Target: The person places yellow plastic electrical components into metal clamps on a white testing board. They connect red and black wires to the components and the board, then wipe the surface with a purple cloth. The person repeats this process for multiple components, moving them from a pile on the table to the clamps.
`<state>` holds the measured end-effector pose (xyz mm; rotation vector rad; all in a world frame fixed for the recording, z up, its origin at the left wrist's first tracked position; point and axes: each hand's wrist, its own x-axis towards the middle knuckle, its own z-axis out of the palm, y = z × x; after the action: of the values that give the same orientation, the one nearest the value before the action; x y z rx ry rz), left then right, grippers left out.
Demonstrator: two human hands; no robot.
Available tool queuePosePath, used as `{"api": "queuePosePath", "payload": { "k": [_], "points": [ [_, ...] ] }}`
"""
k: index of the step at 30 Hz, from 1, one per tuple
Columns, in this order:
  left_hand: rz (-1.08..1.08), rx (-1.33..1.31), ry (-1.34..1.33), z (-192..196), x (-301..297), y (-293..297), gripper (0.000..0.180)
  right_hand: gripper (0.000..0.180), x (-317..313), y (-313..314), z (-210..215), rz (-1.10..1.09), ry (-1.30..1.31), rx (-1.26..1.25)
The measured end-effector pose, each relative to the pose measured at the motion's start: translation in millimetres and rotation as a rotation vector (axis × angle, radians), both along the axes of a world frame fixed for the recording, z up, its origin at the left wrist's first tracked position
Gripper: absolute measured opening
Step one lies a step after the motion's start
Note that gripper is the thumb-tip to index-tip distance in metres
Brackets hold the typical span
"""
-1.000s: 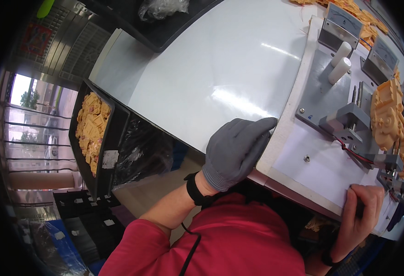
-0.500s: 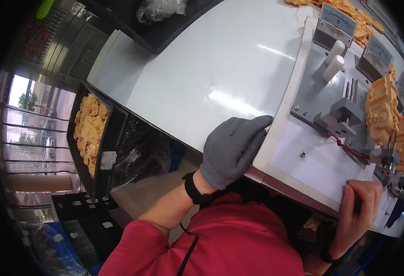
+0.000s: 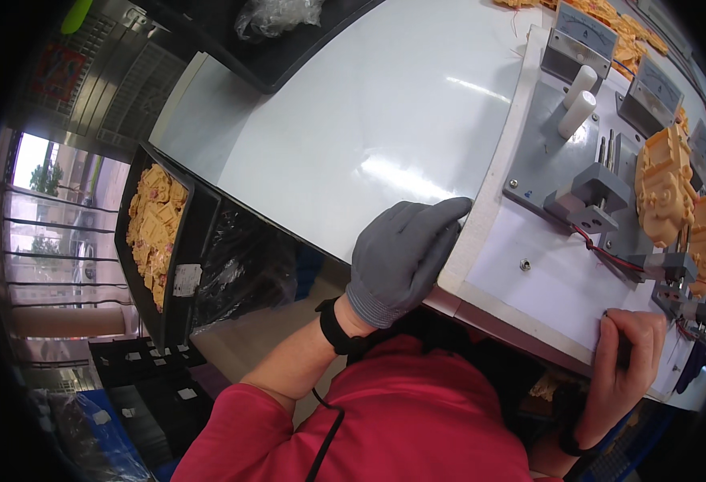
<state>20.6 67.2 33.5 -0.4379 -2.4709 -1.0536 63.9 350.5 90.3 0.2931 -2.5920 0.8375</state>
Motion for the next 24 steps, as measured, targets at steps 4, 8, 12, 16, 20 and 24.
{"api": "queuePosePath", "payload": {
  "k": [4,8,12,16,20,24],
  "points": [
    [0.021,0.030,0.043,-1.6,-1.3,2.0,0.030,0.018,0.0,0.5,-0.3,0.002,0.001,0.006],
    [0.018,0.032,0.058,-2.4,-1.9,2.0,0.030,0.018,-0.1,-0.5,-0.4,-0.006,0.008,0.000],
    [0.000,0.043,0.035,-0.3,-4.4,3.7,0.030,0.017,0.7,0.9,0.7,-0.016,0.010,0.000],
    [0.023,0.038,0.038,-2.4,0.1,2.1,0.030,0.017,-0.8,-0.3,-1.8,0.001,0.007,-0.004],
    [0.014,0.028,0.044,-2.5,-2.0,2.2,0.030,0.017,0.2,-0.6,-0.3,-0.008,0.006,0.004],
    [0.021,0.030,0.049,-3.1,-0.6,1.4,0.030,0.016,-0.1,-0.9,0.0,-0.004,-0.010,0.010]
  ]
}}
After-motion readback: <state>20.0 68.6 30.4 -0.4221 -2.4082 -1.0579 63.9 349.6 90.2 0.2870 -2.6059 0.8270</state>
